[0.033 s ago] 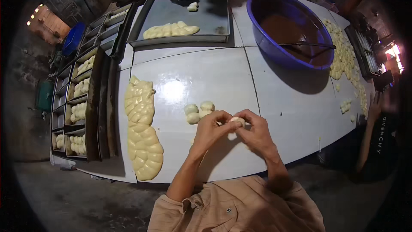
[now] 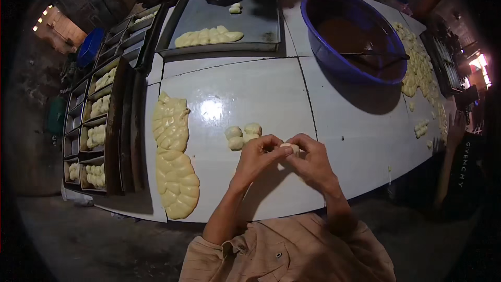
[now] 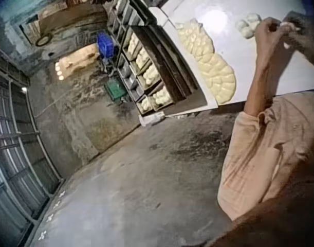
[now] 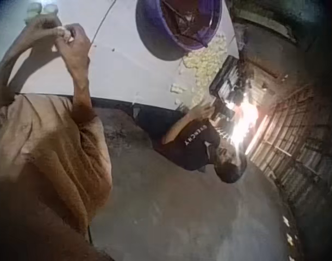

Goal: The person tears pieces of dough, fills them with chocolate from a bowl, and shapes them into small buns by hand. They then place the filled dough buns into metal baking pans.

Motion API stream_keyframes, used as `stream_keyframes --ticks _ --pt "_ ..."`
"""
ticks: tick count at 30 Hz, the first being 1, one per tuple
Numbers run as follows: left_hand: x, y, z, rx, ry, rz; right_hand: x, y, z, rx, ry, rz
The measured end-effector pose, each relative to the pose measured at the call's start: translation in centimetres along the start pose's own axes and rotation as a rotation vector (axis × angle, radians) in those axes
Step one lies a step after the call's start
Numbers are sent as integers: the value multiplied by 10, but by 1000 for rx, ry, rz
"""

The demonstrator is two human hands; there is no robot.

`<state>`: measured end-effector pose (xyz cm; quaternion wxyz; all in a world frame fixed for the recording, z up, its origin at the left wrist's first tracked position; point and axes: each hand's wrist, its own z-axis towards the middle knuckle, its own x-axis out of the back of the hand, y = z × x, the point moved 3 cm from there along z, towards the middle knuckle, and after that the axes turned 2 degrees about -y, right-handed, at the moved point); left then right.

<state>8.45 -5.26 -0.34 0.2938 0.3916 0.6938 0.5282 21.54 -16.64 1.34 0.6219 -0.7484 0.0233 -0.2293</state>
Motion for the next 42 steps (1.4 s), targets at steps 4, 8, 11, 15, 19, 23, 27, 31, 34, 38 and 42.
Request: stream_keyframes --ticks 4,8,11,15,19,23,27,31,34,38,42 --pt "4 -4 -9 -5 66 -207 -3 11 -9 -121 -71 415" --pt "5 -20 -20 78 97 -422 -11 10 -9 -224 -143 550" --pt "1 -20 -27 120 143 -488 -19 13 -6 -280 -160 530" --pt "5 -27 -32 76 152 -477 -29 3 -6 40 -125 66" --pt "15 -30 -53 100 171 -355 -20 -15 -15 -49 -380 -21" --pt "30 -33 -76 138 311 -347 -7 -7 -29 -323 -603 29" --pt "44 -30 -94 13 483 220 15 26 -34 -328 -138 587" --pt "22 -48 -103 -161 353 1098 14 24 -22 -240 -35 774" --pt "22 -66 -114 -78 259 1321 2 34 -13 -201 -55 614" --pt "23 -42 -107 -155 311 1187 8 41 -11 -186 39 444" --pt "8 12 -72 -513 507 1011 19 21 -10 58 260 129"
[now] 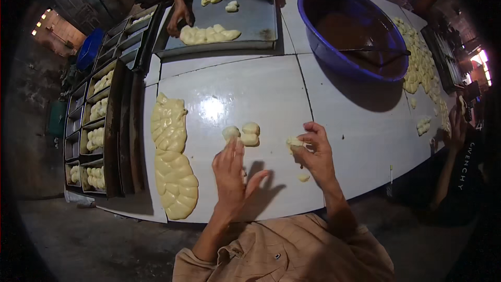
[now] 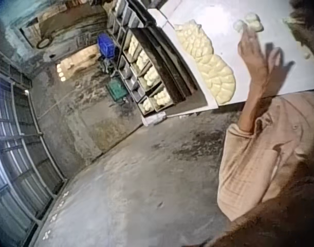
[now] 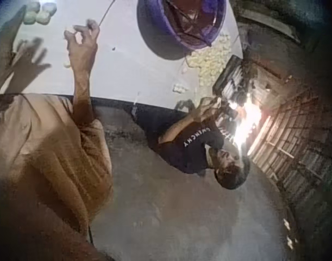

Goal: The person tears pieces of dough, fills them with chocolate from a bowl, and shapes them into small buns by hand. They then place the filled dough buns into metal baking pans.

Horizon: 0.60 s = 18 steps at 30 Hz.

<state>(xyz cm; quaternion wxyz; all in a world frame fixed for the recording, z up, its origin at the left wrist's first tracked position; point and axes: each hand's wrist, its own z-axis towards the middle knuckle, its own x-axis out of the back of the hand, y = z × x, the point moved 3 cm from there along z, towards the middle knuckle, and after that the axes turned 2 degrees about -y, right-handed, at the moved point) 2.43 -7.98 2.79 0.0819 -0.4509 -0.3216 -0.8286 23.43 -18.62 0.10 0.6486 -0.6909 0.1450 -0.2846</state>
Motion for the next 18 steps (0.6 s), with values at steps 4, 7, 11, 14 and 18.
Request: stream_keyframes --ticks 4,7,11,14,18 --pt "-32 40 54 -77 216 -577 -16 -15 0 6 -24 300" --pt "-73 59 68 -2 242 -1076 -17 -44 -2 -98 -149 781" --pt "-111 76 77 54 179 -1422 5 -52 16 -233 -80 1019" --pt "-126 78 86 213 -44 -1591 28 -47 48 -240 -143 963" --pt "-118 64 92 314 -256 -1456 108 -78 126 75 89 495"
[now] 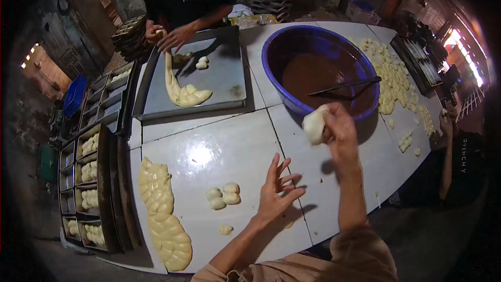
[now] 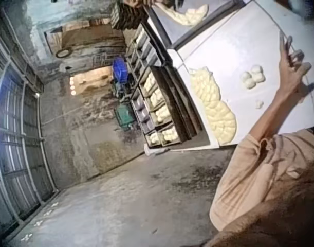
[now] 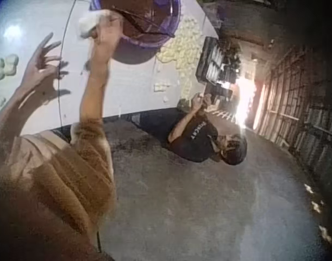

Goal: The person tears pieces of dough, fills them with chocolate from a bowl, and shapes them into small buns by hand. They then place the filled dough buns into metal baking pans.

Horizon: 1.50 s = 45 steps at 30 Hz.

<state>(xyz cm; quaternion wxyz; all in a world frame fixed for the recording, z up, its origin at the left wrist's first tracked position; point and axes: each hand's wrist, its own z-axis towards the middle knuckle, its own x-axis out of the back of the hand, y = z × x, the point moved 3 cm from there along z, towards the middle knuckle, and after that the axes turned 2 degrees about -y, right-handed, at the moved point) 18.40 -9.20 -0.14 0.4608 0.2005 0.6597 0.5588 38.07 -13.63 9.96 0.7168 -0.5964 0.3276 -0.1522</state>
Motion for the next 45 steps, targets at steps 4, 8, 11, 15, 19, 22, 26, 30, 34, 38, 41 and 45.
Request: stream_keyframes --ticks 4,8,11,15,19,22,26,30,34,38,41,45 --pt "24 17 2 149 27 109 47 -7 104 -78 -48 -732" --pt "39 29 2 211 4 328 70 48 153 -243 -467 -1374" --pt "37 32 0 245 -28 322 102 89 158 -277 -721 -1495" --pt "41 33 0 292 -58 345 87 62 155 -395 -566 -1086" --pt "32 33 19 303 -78 263 48 22 125 -381 -228 -189" --pt "23 29 44 249 -86 157 18 12 102 -194 -180 -41" --pt "-1 29 74 222 -1 -203 -17 30 60 -173 -205 234" --pt "11 31 71 192 55 -415 -31 61 30 -167 -212 318" --pt "63 32 53 122 317 -243 -46 75 1 -187 -266 342" --pt "77 40 37 51 424 -142 -70 99 -24 158 -280 -294" --pt "72 44 32 8 429 -78 -85 104 -35 397 -134 -641" --pt "75 48 32 -32 418 85 -94 104 -35 360 -113 -624"
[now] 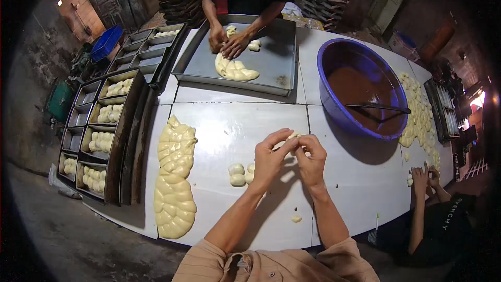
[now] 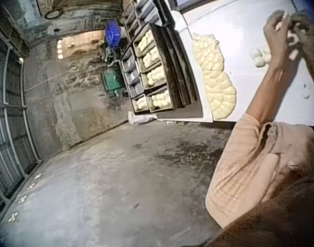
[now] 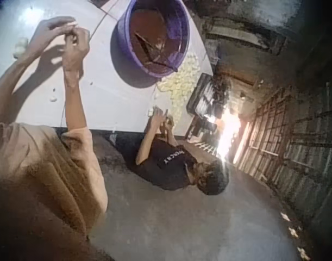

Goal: The person tears pieces of dough, fills them with chocolate from a bowl, and shapes them into small buns by hand. They then place the filled dough buns into metal baking pans.

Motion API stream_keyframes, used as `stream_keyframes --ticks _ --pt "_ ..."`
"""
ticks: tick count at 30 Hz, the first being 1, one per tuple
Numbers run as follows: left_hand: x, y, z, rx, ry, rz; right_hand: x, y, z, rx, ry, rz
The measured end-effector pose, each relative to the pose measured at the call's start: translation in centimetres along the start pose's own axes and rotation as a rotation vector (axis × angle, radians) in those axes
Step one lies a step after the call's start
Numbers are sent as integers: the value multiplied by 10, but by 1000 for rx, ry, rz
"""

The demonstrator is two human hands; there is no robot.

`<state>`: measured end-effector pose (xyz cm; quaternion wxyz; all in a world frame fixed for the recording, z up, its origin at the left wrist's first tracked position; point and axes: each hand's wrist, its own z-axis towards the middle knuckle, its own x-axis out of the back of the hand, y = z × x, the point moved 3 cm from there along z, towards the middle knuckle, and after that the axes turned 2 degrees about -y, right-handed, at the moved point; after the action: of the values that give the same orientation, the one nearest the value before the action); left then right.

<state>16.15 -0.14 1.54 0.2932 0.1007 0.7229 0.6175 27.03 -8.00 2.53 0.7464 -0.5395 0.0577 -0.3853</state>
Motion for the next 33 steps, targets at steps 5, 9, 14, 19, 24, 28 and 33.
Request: stream_keyframes --ticks 5,9,14,19,24,28,33 --pt "8 21 5 189 -176 -39 -2 4 -4 -336 -142 469" --pt "21 26 5 240 -171 -51 2 -11 -12 -52 -325 262" --pt "17 19 -11 80 -248 -101 0 0 -13 239 -92 170" --pt "24 15 -16 106 -282 -89 -23 -9 -24 42 170 517" --pt "28 11 -29 76 -269 21 -22 -10 -23 59 158 91" --pt "37 20 -28 116 -247 247 -24 9 -29 -99 -9 110" --pt "58 10 -37 106 -186 144 -18 -37 -39 144 -141 87"
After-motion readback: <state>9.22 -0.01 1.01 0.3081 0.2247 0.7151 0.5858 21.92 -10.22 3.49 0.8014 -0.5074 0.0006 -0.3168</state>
